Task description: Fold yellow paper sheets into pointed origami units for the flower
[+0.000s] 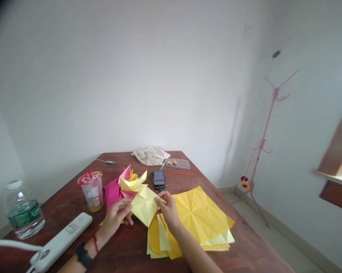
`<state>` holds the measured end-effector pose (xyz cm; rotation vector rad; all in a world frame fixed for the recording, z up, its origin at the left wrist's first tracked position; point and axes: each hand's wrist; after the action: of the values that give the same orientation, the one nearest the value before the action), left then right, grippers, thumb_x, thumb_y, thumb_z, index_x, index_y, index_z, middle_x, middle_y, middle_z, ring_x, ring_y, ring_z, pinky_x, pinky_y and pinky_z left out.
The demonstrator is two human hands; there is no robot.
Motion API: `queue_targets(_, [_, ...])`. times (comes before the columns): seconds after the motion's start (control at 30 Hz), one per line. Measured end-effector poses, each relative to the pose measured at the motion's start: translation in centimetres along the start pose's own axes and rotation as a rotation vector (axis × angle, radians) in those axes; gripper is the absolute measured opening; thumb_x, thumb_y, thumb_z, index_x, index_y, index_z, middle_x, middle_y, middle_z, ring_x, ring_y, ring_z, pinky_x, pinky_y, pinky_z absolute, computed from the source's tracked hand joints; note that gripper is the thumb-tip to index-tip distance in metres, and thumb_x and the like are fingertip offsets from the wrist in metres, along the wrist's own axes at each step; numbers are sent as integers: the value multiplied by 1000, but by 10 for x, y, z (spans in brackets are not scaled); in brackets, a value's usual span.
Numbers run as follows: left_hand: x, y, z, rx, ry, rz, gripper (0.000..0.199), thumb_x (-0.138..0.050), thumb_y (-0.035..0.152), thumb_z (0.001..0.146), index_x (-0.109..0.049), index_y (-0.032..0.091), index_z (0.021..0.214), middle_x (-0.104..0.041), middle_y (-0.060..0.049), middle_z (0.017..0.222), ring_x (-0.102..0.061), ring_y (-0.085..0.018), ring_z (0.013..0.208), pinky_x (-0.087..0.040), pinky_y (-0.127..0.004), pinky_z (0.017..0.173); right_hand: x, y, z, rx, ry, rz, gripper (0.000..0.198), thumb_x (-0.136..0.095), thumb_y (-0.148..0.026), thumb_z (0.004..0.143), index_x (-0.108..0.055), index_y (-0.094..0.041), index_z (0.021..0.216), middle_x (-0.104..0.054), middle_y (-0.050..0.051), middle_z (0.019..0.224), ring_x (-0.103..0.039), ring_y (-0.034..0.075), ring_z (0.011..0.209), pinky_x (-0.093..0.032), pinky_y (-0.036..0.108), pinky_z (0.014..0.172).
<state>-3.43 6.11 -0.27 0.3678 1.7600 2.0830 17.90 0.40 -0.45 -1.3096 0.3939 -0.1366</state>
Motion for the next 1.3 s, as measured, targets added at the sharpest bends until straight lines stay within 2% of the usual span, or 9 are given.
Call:
queue_targets(0.2, [3, -21, 9, -10, -21, 14, 55, -71, 67, 71, -60, 18, 95, -65, 2, 60, -66, -18, 41, -39, -20, 37, 4, 23, 9, 36, 2, -19, 49, -79, -65, 63, -52, -26, 75, -55, 0, 72, -56, 18, 57, -46, 27, 40])
queue_targets(0.3, [2, -21, 5, -10, 0, 23, 62, -72, 72, 66, -61, 18, 92, -67, 0, 64, -65, -17, 41, -38, -20, 36, 4, 27, 11, 52, 5, -4, 52, -79, -66, 62, -53, -23, 76, -55, -1, 71, -55, 15, 54, -45, 24, 38])
queue_targets(0.47, [-3, -13, -10, -84, 86, 50, 58, -69, 71, 71, -63, 17, 93, -68, -1, 67, -63, -14, 43, -44, -21, 42, 1, 27, 5, 98, -35, 33, 51, -79, -63, 68, -55, -19, 80, -56, -2, 72, -57, 12, 56, -44, 19, 42])
queue_targets(0.6, [-4, -16, -16, -116, 105, 60, 55, -69, 71, 71, -62, 18, 85, -64, 1, 64, -59, -13, 40, -42, -21, 40, -1, 34, -4, 125, 15, 65, 54, -79, -65, 67, -53, -19, 80, -55, -3, 72, -54, 9, 51, -40, 17, 38])
queue_targets(0.7, [-5, -19, -18, -133, 111, 71, 55, -68, 72, 73, -62, 18, 83, -64, 0, 66, -57, -11, 39, -39, -20, 38, 1, 38, -10, 118, -9, 49, 56, -80, -66, 65, -53, -19, 77, -53, -4, 68, -52, 9, 47, -40, 17, 36])
queue_targets(0.9, [-9, -23, -28, -159, 115, 113, 53, -64, 70, 77, -60, 19, 84, -59, 1, 63, -52, -10, 38, -36, -18, 37, 4, 35, -18, 115, 22, 27, 57, -79, -68, 63, -54, -19, 75, -52, -3, 68, -51, 10, 45, -39, 19, 36])
queue_targets(1.1, [-10, -30, -36, -141, 108, 137, 53, -61, 71, 79, -57, 19, 84, -53, 4, 61, -46, -7, 36, -30, -17, 35, 7, 35, -17, 41, -36, -33, 60, -80, -71, 56, -56, -18, 71, -53, -2, 65, -52, 13, 46, -42, 23, 36])
queue_targets(1.3, [-13, -28, -50, -100, 94, 127, 50, -62, 67, 80, -58, 17, 84, -54, 3, 61, -46, -7, 38, -32, -17, 35, 0, 22, -31, 57, 11, -154, 55, -76, -70, 61, -57, -19, 71, -55, -2, 63, -46, 11, 44, -34, 20, 36])
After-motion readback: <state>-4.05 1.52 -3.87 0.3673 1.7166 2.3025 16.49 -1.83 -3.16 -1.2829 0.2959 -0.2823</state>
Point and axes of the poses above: each hand's wrist, its own z-axis towards the middle knuckle, its own x-axis out of the back of the hand, y = z × x
